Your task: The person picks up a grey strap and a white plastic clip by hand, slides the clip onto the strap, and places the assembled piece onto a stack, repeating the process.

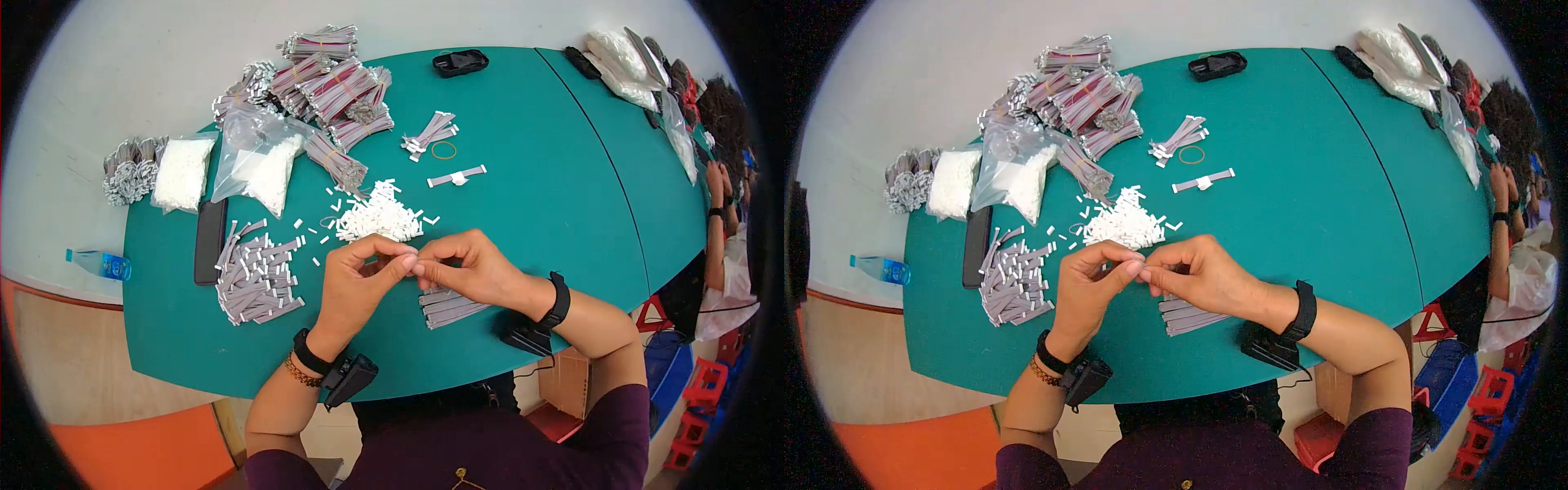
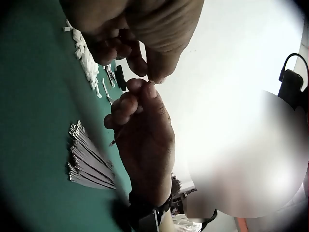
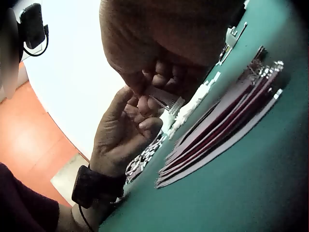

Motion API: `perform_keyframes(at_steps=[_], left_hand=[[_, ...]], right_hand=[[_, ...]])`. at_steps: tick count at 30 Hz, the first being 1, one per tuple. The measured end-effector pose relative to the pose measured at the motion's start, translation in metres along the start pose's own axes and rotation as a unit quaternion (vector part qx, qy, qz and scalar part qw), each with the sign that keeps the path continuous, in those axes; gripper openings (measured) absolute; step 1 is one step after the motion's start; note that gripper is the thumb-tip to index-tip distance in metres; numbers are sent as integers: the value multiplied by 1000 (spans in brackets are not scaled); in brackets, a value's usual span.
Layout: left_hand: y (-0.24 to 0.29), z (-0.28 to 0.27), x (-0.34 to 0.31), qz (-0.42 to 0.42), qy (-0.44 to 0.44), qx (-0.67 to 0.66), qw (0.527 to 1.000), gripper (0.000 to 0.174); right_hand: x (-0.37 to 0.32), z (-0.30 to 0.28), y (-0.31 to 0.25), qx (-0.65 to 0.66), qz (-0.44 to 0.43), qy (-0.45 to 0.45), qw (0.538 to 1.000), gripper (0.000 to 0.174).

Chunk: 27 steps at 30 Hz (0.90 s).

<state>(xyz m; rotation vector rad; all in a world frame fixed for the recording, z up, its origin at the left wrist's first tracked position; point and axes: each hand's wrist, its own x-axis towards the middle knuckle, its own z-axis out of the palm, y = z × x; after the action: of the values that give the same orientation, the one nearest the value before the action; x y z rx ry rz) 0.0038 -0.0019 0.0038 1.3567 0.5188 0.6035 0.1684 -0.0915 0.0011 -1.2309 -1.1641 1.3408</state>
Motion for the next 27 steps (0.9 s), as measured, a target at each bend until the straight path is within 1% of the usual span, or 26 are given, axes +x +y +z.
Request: perform_keyframes(at_steps=[4,10,13,16,19,22,27], left_hand=[[0,1,-1,8,5,15,1000,5],[-12,-1,-1,51,26,37,998,7],[-7,2,-2,6,32,22,999,10],[-5,-2,-2,-18,19,31,999,11],[-4,-2,-1,-26,11,22,999,14],[-10,-3,0,-7,10,17,1000,18],[-5,-1,-1,-27,17,-7,999,16]], right_hand=[[0,-1,1,-36,-28,-6,999,20],[1,6,8,48,-54,20,997,16],[-2,2,2,48,-29,13,998,16],[-2,1,1,69,-36,10,997,17],[-1,-2,-1,84,-3,17,996,17],[0,-3,-1,90,0,8,996,16],[0,-2,-1,89,-3,12,996,16]])
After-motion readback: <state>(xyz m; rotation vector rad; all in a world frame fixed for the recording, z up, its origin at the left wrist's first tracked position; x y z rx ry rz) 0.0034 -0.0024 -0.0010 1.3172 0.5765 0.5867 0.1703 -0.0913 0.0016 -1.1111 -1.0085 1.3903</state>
